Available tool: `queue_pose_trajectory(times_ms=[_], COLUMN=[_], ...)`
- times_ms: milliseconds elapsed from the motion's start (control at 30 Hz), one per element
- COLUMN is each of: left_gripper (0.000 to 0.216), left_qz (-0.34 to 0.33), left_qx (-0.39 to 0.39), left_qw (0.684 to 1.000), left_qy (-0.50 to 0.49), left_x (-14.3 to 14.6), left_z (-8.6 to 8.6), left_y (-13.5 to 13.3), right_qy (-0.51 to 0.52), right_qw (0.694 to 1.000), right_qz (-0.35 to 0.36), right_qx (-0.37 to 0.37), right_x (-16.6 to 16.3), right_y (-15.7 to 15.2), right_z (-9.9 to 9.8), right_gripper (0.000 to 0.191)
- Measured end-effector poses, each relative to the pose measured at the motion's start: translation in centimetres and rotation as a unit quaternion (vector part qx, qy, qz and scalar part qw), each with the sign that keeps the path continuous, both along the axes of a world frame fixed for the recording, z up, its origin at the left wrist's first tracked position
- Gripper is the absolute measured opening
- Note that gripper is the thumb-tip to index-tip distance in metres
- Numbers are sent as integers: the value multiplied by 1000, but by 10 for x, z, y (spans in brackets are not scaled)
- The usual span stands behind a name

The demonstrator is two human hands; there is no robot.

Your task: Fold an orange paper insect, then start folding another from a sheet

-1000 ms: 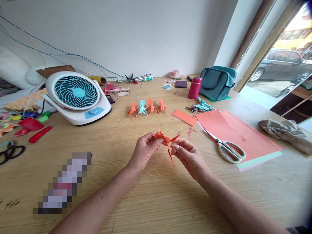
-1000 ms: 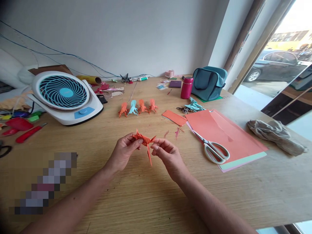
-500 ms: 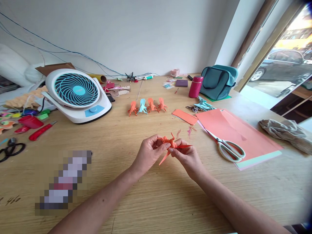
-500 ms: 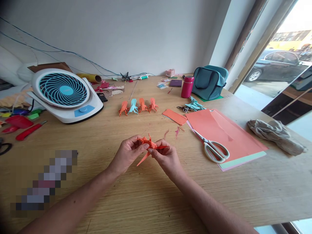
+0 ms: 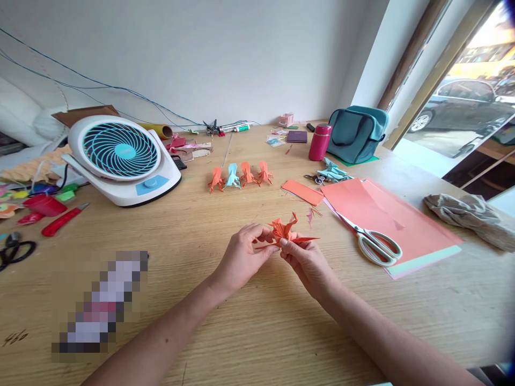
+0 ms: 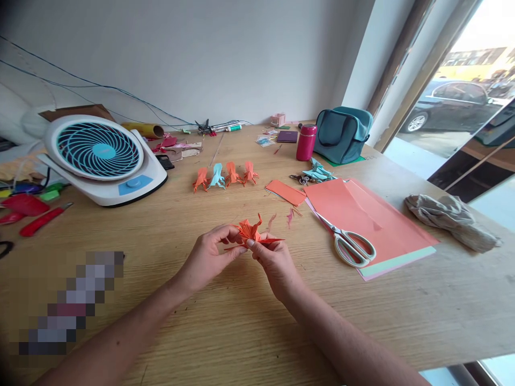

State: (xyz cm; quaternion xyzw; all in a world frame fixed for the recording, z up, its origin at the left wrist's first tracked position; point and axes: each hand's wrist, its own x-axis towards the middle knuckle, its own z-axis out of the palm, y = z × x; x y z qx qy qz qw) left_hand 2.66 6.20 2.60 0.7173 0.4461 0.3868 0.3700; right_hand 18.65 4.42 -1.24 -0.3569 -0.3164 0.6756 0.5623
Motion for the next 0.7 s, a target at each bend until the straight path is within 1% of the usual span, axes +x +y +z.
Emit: queue_pose_trajectory(times_ms=[33,67,200,300,367,400,467,500,567,600,633,667,700], left_gripper=[3,2,5,7,2,4,19,28,46,47,40,31,25], left_qz=[0,-8,-55,-65,-42,-20,27,37,27,13,3,3,19], left_qx=[20,21,-47,-35,-1,16,23,-2,-101,-143,-161,-151,-122], left_qw=[1000,999,997,996,997,997,996,997,994,989,986,987,992], left_qy=[16,23,21,43,66,78,83,66,-1,-29,-45,-45,-38], left_x=[-1,-2,-9,-13,-14,-14,-11,-10,-5,-3,-1,1,2], left_z=[1,2,1,2,6,9,14,15,14,12,9,5,1], left_y=[1,2,8,10,7,5,-2,-5,-10,-10,-10,-9,-7], right_qy=[-2,-4,-6,-19,-46,-63,-98,-113,-132,-135,-135,-132,-128], right_qw=[1000,1000,1000,999,998,997,992,990,985,984,984,984,985], right_qz=[0,-2,-16,-22,-31,-37,-55,-63,-77,-82,-82,-81,-80], right_qx=[0,0,9,14,22,30,48,59,75,80,83,83,82], right_x=[-1,-1,-2,-3,-4,-5,-6,-6,-7,-7,-8,-8,-9], right_y=[0,-1,-2,-2,-2,-2,-2,-2,-2,-2,-2,-2,-2], right_z=[0,0,1,1,0,-1,-2,-3,-5,-6,-6,-7,-7], right_gripper=[31,32,31,30,31,31,31,32,32,33,33,33,34])
